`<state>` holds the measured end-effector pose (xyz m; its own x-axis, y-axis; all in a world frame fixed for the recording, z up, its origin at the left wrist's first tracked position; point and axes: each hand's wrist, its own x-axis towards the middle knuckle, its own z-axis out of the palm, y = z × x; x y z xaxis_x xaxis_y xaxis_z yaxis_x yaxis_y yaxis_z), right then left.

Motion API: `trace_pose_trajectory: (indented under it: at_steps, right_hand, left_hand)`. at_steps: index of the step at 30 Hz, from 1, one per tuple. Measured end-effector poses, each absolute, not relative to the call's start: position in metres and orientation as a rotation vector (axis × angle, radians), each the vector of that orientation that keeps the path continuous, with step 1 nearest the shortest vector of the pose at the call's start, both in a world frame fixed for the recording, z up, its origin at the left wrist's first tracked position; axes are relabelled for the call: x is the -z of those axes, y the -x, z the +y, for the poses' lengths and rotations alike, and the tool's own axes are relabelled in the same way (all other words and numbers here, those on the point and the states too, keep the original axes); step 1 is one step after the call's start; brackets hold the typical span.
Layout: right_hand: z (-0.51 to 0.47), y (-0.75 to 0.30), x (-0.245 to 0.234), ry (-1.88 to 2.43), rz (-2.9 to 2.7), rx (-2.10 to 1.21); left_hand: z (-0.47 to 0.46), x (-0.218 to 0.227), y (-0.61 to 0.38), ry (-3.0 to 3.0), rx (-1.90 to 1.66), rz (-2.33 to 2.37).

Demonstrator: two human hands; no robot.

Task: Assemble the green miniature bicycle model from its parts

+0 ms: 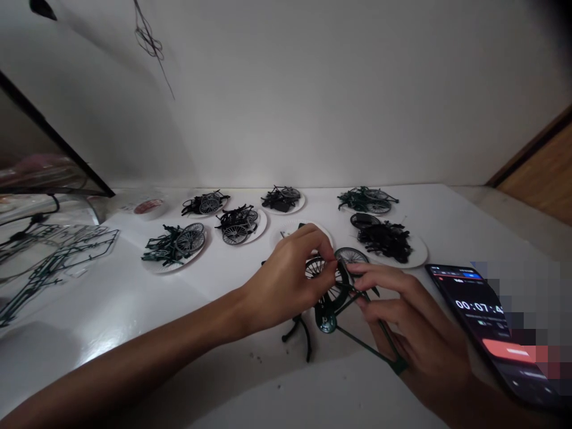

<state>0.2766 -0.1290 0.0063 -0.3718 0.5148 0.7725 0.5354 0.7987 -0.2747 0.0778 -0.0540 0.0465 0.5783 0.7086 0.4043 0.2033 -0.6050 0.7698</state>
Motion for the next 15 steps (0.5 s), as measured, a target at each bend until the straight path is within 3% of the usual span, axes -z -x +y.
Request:
trace_pose_trajectory:
  at_steps: [15]
  right_hand:
    - [-0.1301, -0.2807, -0.0049, 0.769, -2.095, 0.007]
  left_hand:
    - [-0.0554, -0.0478, -0.0759, -2.142, -0.883, 0.77]
